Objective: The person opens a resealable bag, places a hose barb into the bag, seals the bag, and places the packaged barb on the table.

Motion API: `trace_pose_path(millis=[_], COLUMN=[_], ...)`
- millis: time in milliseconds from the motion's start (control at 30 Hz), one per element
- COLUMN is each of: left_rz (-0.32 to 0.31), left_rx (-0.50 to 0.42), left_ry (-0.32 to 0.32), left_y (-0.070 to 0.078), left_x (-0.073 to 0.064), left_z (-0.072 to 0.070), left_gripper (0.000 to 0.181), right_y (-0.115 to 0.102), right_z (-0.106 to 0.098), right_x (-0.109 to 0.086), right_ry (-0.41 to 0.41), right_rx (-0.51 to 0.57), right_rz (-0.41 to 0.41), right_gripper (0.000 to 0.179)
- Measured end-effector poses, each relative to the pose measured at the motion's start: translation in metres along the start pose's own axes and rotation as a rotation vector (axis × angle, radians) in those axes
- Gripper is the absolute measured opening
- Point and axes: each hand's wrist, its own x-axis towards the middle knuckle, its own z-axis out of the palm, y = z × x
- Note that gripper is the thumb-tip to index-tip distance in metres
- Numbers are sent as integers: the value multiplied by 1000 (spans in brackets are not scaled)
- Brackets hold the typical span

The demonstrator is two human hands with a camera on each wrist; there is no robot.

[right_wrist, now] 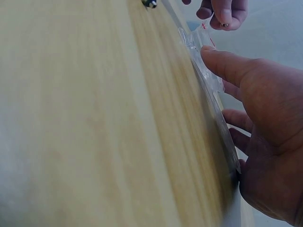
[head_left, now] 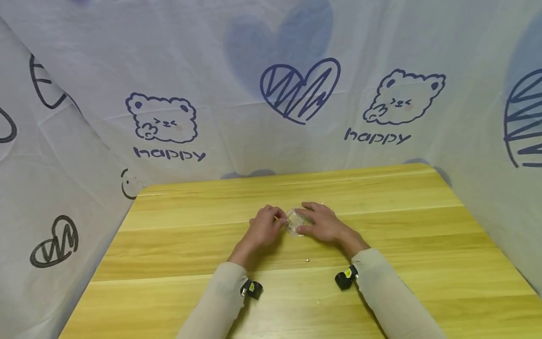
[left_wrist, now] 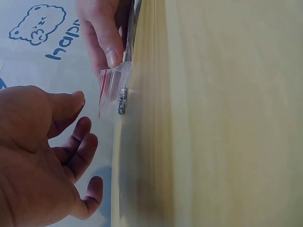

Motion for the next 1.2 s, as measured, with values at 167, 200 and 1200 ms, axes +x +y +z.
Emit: trace_pose_path(millis=[167, 200, 1200], left_rz=[-8, -8, 55], left_rx=[7, 11, 56], left_ry=[-17, -18, -71], left_y=[0, 0, 9], left_x=[5, 6, -21], left_z=[4, 5, 3], left_gripper=[13, 13, 13], right_y=[-1, -1, 2], right_z=[-1, -1, 1], right_x=[-2, -2, 1], right_ry=[-3, -2, -4], right_rx=[8, 10, 13], right_rz=[-12, -14, 14], right_gripper=[60, 60, 60])
